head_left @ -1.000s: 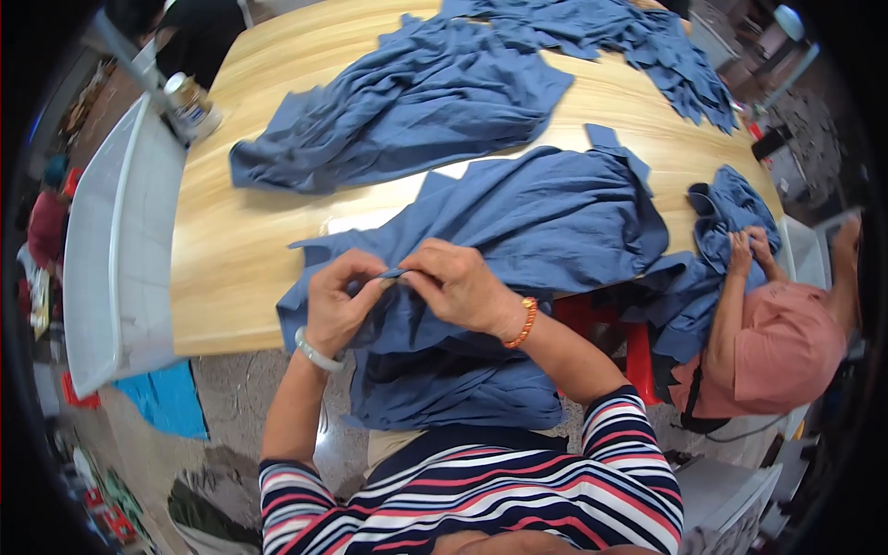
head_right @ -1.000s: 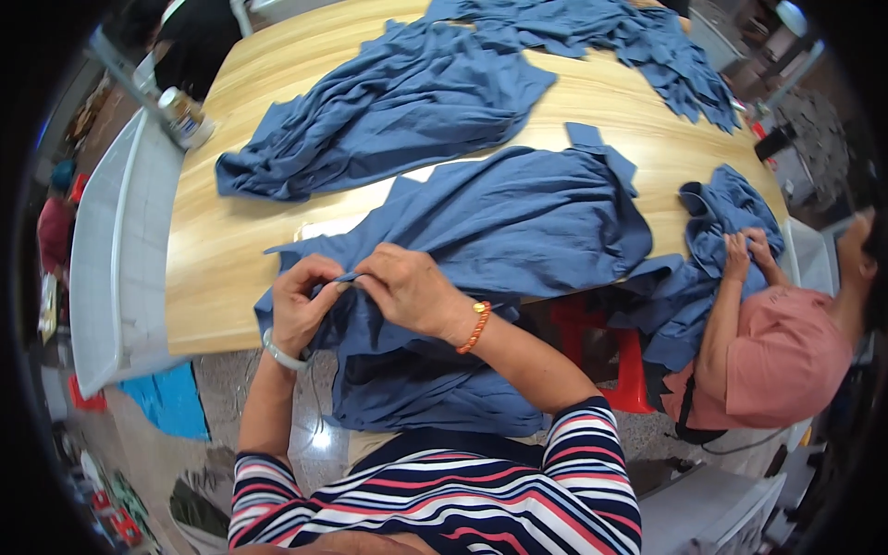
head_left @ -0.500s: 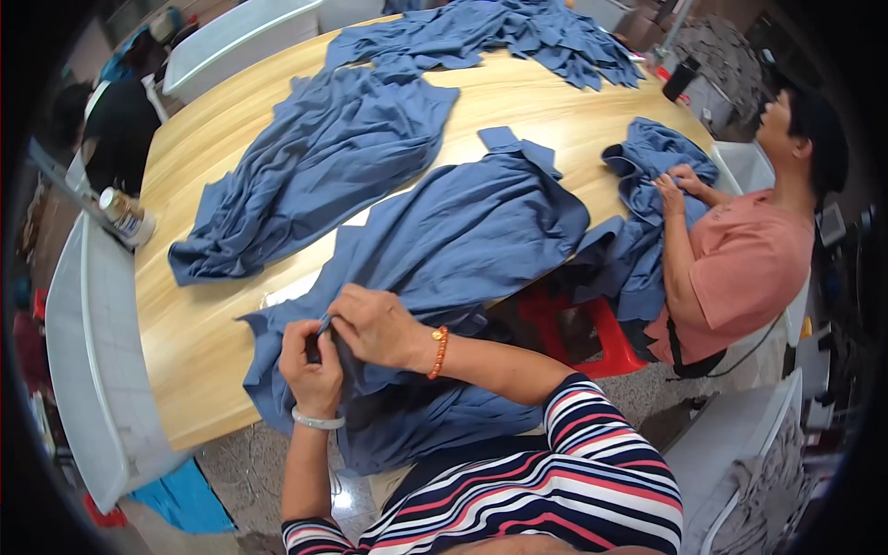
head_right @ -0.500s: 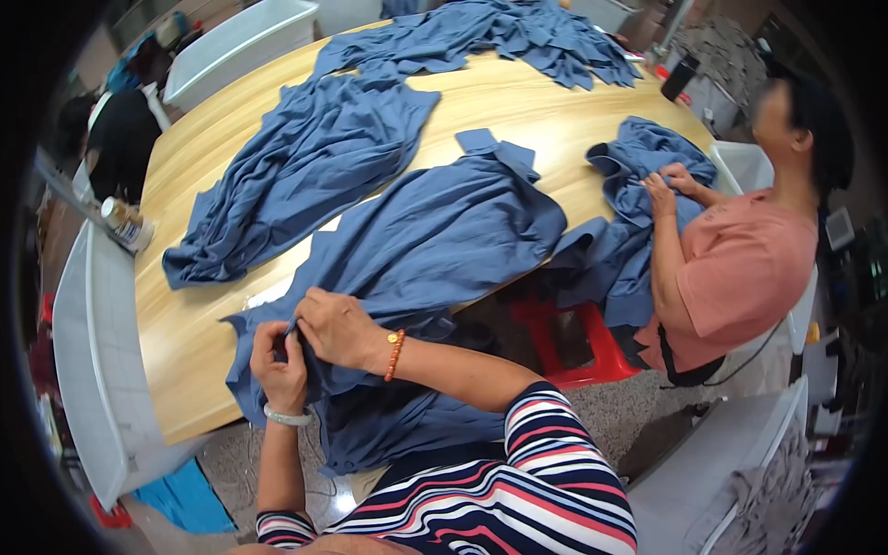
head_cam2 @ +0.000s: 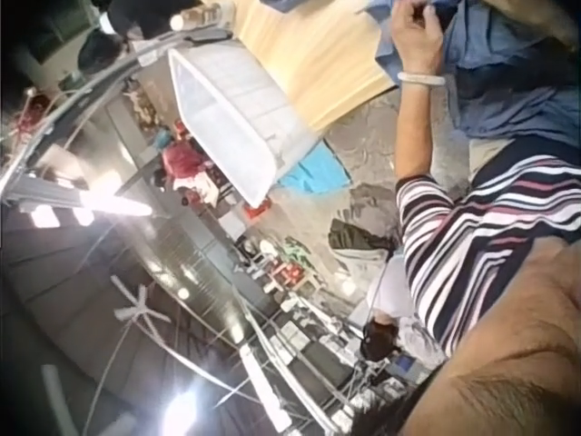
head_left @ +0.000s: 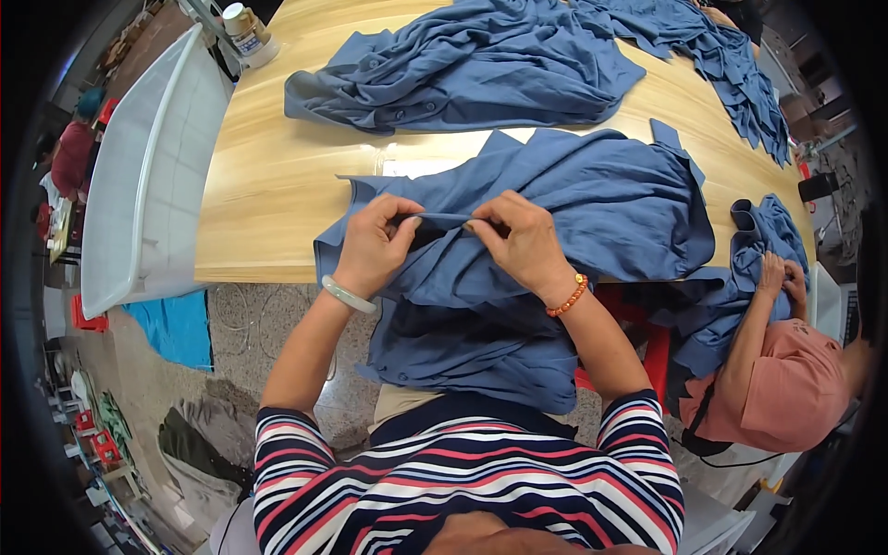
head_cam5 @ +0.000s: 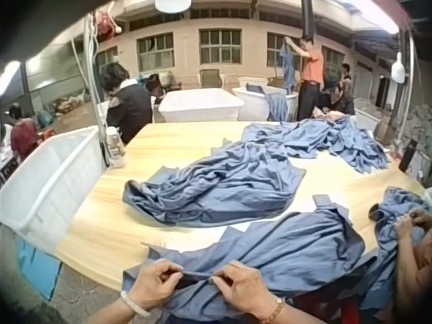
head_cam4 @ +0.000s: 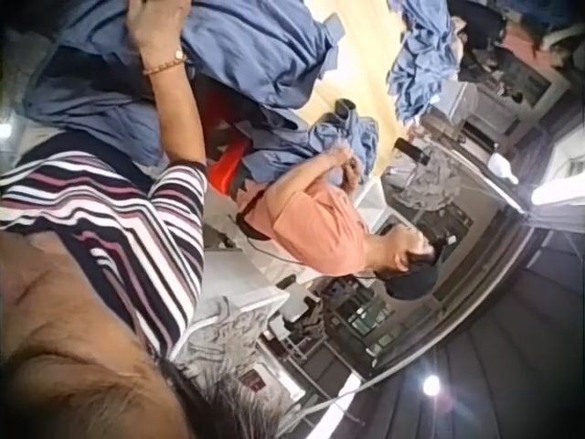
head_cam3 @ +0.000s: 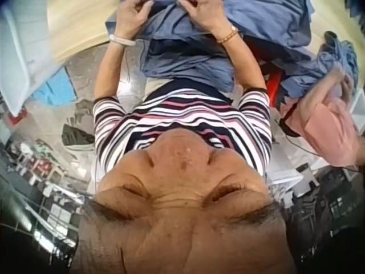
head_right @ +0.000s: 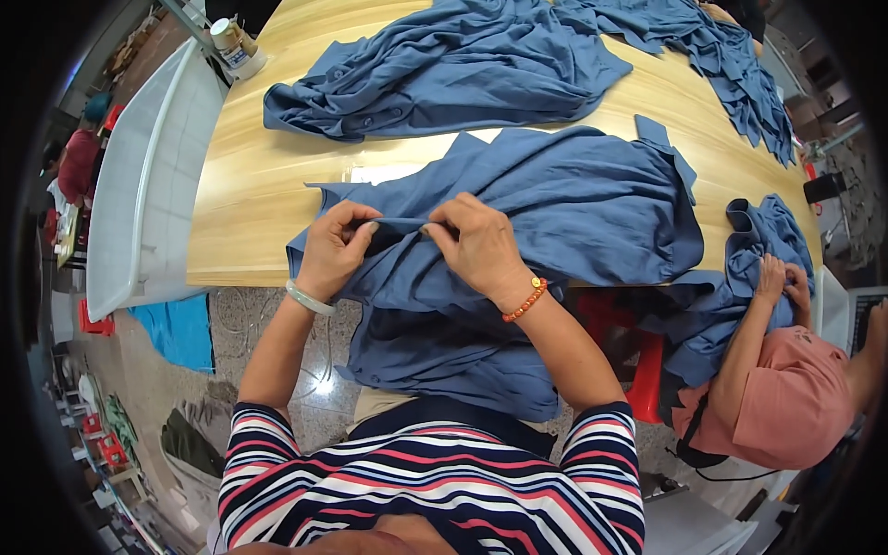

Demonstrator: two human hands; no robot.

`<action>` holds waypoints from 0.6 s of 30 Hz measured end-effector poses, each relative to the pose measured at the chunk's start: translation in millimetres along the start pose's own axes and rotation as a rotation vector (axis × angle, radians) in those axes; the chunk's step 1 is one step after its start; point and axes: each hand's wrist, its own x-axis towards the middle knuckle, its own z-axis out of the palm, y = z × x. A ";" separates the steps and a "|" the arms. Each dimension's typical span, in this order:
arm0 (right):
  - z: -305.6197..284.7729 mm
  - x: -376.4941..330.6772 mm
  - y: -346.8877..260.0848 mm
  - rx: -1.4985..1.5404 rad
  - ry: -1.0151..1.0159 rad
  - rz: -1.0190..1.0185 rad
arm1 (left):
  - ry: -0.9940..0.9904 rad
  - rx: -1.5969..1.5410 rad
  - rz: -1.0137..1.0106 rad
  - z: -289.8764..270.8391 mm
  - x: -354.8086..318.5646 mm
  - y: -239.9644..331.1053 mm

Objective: Inspect blue garments on a work table and use scissors to trim excess threads.

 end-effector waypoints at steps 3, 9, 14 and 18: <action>4.6 1.4 -16.7 -0.199 0.121 -0.037 | -0.055 -0.239 -0.188 -2.7 0.8 8.5; 33.7 15.8 -32.2 0.027 0.060 -0.129 | -0.011 -0.269 -0.035 3.4 -0.3 7.6; 20.0 21.9 -29.7 0.228 -0.052 -0.086 | 0.003 -0.112 0.129 -2.0 0.4 19.6; 23.0 23.8 -29.1 0.257 -0.056 -0.174 | -0.022 0.290 0.337 -2.1 6.7 14.4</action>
